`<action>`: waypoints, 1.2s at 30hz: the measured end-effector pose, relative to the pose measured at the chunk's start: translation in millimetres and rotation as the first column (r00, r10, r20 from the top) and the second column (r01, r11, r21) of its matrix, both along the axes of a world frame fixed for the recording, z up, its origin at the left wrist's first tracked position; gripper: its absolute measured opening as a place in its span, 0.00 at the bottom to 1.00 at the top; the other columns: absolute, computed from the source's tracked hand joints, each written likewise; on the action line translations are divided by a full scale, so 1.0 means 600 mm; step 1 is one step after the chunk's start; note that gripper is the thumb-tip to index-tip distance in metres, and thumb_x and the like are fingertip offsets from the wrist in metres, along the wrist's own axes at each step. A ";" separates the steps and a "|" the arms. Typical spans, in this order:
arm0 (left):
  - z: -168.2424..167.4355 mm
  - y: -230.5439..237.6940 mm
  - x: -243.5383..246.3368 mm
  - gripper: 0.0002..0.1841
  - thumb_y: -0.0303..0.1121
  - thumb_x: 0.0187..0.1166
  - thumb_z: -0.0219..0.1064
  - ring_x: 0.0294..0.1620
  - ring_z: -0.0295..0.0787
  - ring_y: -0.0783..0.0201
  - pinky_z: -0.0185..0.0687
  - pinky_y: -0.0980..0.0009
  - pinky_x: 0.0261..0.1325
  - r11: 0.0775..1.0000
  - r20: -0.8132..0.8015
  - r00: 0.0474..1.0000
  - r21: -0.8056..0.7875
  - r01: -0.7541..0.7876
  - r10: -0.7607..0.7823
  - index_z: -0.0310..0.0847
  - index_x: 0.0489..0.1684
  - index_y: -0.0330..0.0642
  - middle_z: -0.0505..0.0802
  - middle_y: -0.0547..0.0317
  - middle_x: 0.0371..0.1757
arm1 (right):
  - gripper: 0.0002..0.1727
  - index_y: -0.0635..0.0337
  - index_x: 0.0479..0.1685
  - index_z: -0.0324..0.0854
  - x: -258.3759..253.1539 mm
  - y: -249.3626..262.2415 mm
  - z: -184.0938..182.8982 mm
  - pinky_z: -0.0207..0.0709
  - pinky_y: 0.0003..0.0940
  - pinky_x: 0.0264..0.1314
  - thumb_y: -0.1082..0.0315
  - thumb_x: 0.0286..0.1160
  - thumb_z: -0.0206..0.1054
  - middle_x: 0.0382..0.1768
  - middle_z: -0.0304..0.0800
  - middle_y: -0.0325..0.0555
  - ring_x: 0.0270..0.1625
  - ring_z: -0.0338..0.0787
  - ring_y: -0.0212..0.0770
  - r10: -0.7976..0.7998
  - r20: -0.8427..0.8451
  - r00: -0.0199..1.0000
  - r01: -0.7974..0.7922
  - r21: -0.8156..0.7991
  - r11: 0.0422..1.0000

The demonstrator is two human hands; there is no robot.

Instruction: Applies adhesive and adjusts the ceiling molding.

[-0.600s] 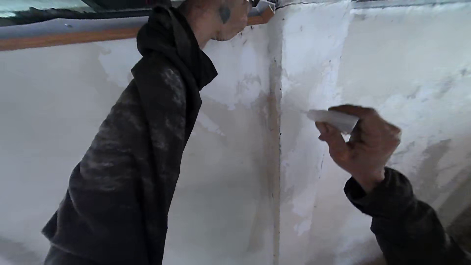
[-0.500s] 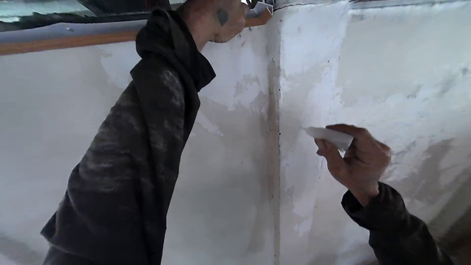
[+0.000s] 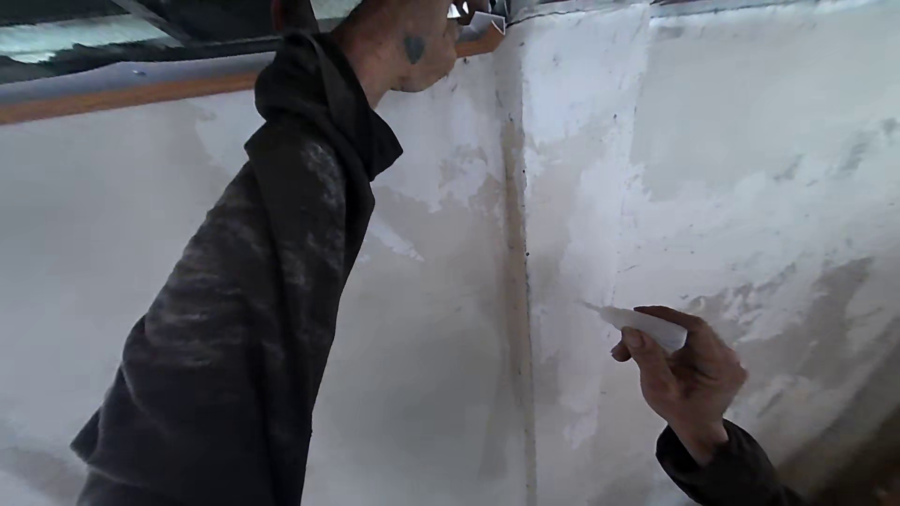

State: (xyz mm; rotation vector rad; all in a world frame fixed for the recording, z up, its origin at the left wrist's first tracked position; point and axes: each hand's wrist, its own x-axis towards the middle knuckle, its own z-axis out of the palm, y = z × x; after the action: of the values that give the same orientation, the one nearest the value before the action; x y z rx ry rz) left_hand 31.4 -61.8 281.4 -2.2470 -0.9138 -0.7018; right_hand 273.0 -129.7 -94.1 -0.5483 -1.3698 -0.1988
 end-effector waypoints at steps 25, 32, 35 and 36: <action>0.001 -0.007 0.007 0.18 0.27 0.86 0.54 0.61 0.87 0.49 0.76 0.49 0.67 0.999 0.018 0.999 0.007 -0.032 0.032 0.83 0.68 0.42 0.90 0.43 0.60 | 0.19 0.72 0.56 0.84 -0.074 0.095 -0.006 0.86 0.22 0.58 0.62 0.80 0.70 0.47 0.95 0.54 0.50 0.94 0.29 -0.041 0.050 0.998 0.039 0.035 0.999; 0.001 -0.011 0.012 0.19 0.29 0.88 0.51 0.61 0.87 0.46 0.76 0.45 0.66 0.994 0.013 0.994 0.005 -0.112 0.112 0.82 0.71 0.45 0.90 0.42 0.60 | 0.15 0.52 0.51 0.87 -0.101 0.175 0.023 0.48 0.60 0.93 0.50 0.81 0.69 0.51 0.96 0.42 0.74 0.84 0.47 -0.189 0.259 0.947 0.113 0.282 0.953; 0.001 -0.008 0.011 0.20 0.29 0.88 0.51 0.63 0.87 0.49 0.76 0.47 0.69 0.994 0.007 0.994 -0.006 -0.109 0.109 0.80 0.74 0.47 0.89 0.44 0.64 | 0.16 0.50 0.53 0.87 -0.121 0.203 0.026 0.37 0.63 0.95 0.50 0.80 0.69 0.54 0.96 0.39 0.80 0.78 0.50 -0.186 0.222 0.957 0.110 0.318 0.942; 0.001 -0.008 0.012 0.20 0.29 0.88 0.51 0.63 0.87 0.50 0.76 0.49 0.70 0.995 0.003 0.995 -0.006 -0.104 0.104 0.80 0.74 0.46 0.89 0.43 0.64 | 0.16 0.50 0.54 0.87 -0.127 0.211 0.025 0.35 0.63 0.95 0.50 0.80 0.68 0.55 0.96 0.38 0.81 0.77 0.49 -0.188 0.199 0.962 0.117 0.322 0.939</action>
State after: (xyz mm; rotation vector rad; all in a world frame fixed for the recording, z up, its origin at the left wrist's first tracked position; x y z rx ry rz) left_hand 38.5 -66.5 282.1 -2.1861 -1.0279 -0.6570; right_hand 196.9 -3.0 -79.3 -0.3774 -1.4819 -0.6092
